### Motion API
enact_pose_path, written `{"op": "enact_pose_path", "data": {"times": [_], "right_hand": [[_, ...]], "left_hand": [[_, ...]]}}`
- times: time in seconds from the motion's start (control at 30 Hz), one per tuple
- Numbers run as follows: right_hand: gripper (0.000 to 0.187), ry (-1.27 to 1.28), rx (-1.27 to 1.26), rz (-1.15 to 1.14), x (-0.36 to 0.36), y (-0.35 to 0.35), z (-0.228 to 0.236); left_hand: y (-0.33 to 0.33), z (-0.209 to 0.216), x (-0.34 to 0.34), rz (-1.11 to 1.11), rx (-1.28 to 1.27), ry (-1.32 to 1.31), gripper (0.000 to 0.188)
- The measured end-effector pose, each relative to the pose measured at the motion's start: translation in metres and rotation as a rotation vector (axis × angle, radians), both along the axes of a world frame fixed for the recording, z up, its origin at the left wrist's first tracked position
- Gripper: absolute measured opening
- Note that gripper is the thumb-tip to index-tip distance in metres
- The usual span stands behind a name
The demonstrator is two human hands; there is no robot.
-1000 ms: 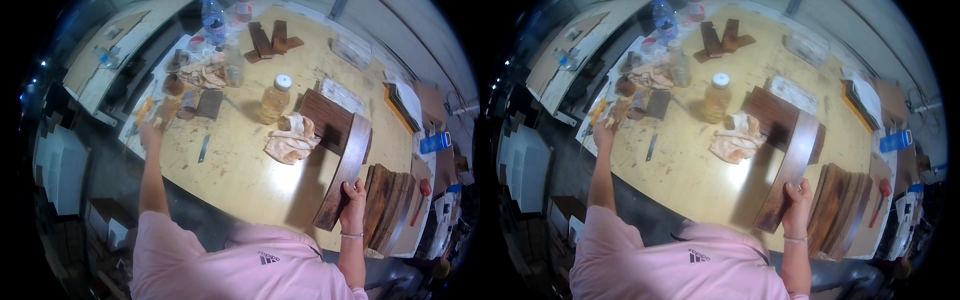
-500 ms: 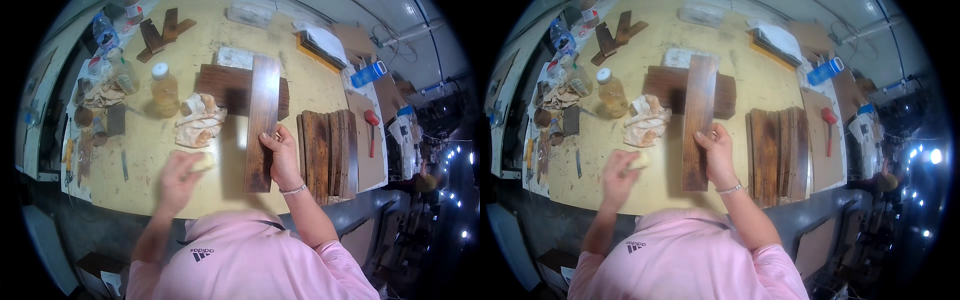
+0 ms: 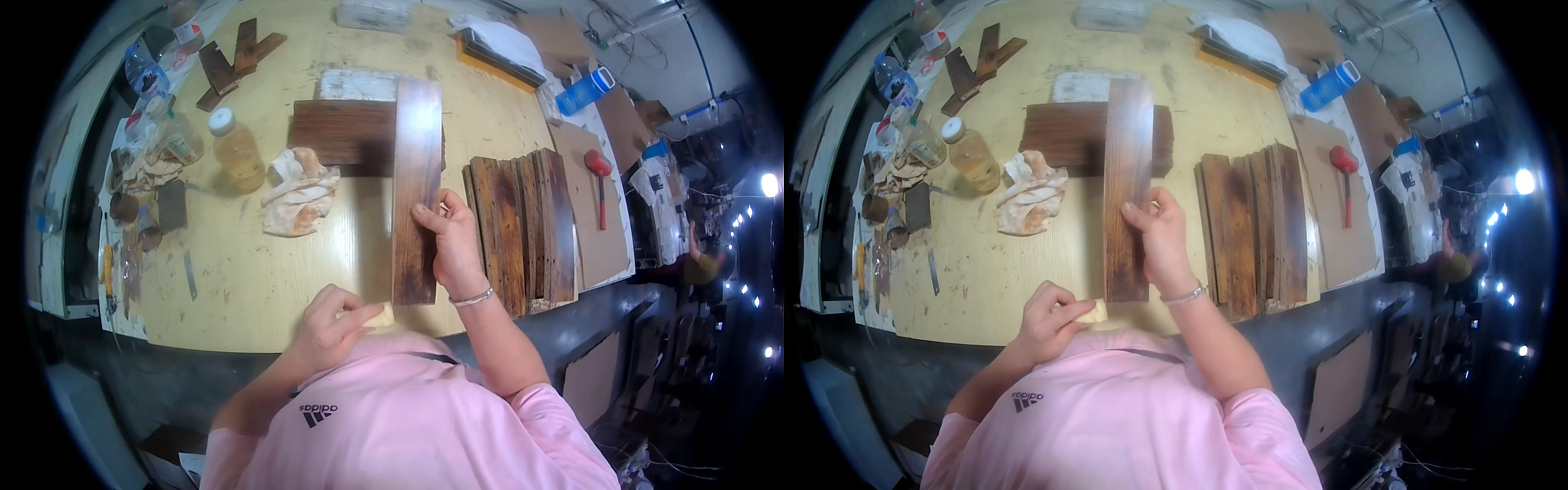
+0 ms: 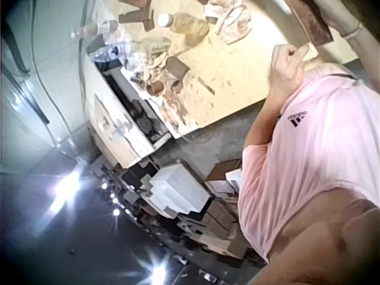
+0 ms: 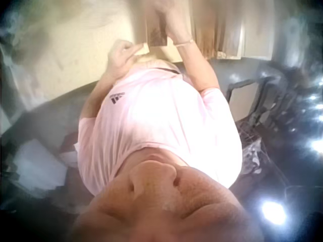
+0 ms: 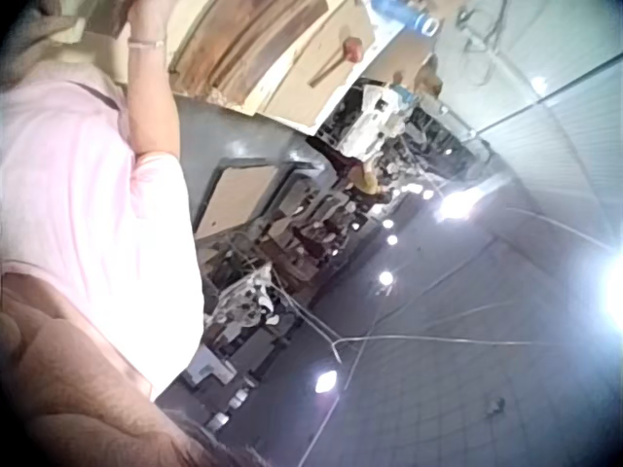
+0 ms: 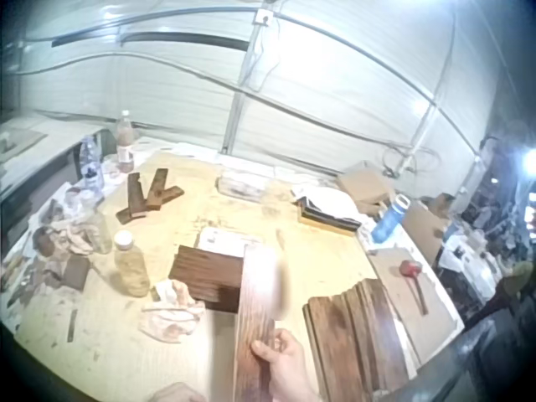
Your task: The person polishes wood pieces by hand using a cloth and applying a liquid finish, wiping each side of several boards and then stacking them together.
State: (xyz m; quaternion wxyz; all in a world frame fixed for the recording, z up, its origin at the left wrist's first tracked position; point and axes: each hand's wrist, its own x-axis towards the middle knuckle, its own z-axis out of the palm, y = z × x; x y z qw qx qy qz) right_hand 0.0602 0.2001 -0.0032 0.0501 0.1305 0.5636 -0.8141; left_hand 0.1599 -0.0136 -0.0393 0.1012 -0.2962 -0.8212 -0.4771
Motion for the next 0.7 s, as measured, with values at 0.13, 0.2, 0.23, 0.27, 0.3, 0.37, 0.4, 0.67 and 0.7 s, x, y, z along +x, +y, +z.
{"op": "enact_pose_path", "data": {"times": [0.13,0.2,0.23,0.27,0.3,0.37,0.4,0.67,0.7], "right_hand": [[0.015,-0.028,-0.015,-0.011,-0.002,0.001,0.000],[0.014,-0.024,-0.041,-0.018,-0.002,-0.003,0.001],[0.014,-0.022,-0.053,-0.020,-0.003,-0.004,0.001],[0.015,-0.024,-0.039,-0.019,-0.003,-0.004,0.002],[0.015,-0.023,-0.023,-0.024,-0.003,-0.004,0.005],[0.016,-0.025,-0.009,-0.022,-0.004,0.000,0.008],[0.017,-0.032,-0.007,-0.009,-0.003,0.003,0.007],[0.019,-0.133,-0.048,0.171,0.017,-0.009,-0.003],[0.020,-0.137,-0.019,0.214,0.019,-0.009,-0.005]], "left_hand": [[0.002,0.004,-0.011,0.096,0.042,0.009,0.049],[0.008,0.018,-0.022,0.141,0.077,0.015,0.047],[0.008,0.016,-0.020,0.105,0.056,0.020,0.048],[0.007,0.012,-0.014,0.069,0.035,0.026,0.048],[0.005,0.007,-0.010,0.027,0.017,0.034,0.048],[-0.001,0.003,0.000,-0.021,0.002,0.032,0.050],[-0.002,0.004,0.005,-0.002,0.003,0.016,0.050],[0.011,0.019,-0.055,0.239,0.038,0.183,0.048],[0.008,0.016,-0.067,0.294,0.058,0.167,0.048]]}}
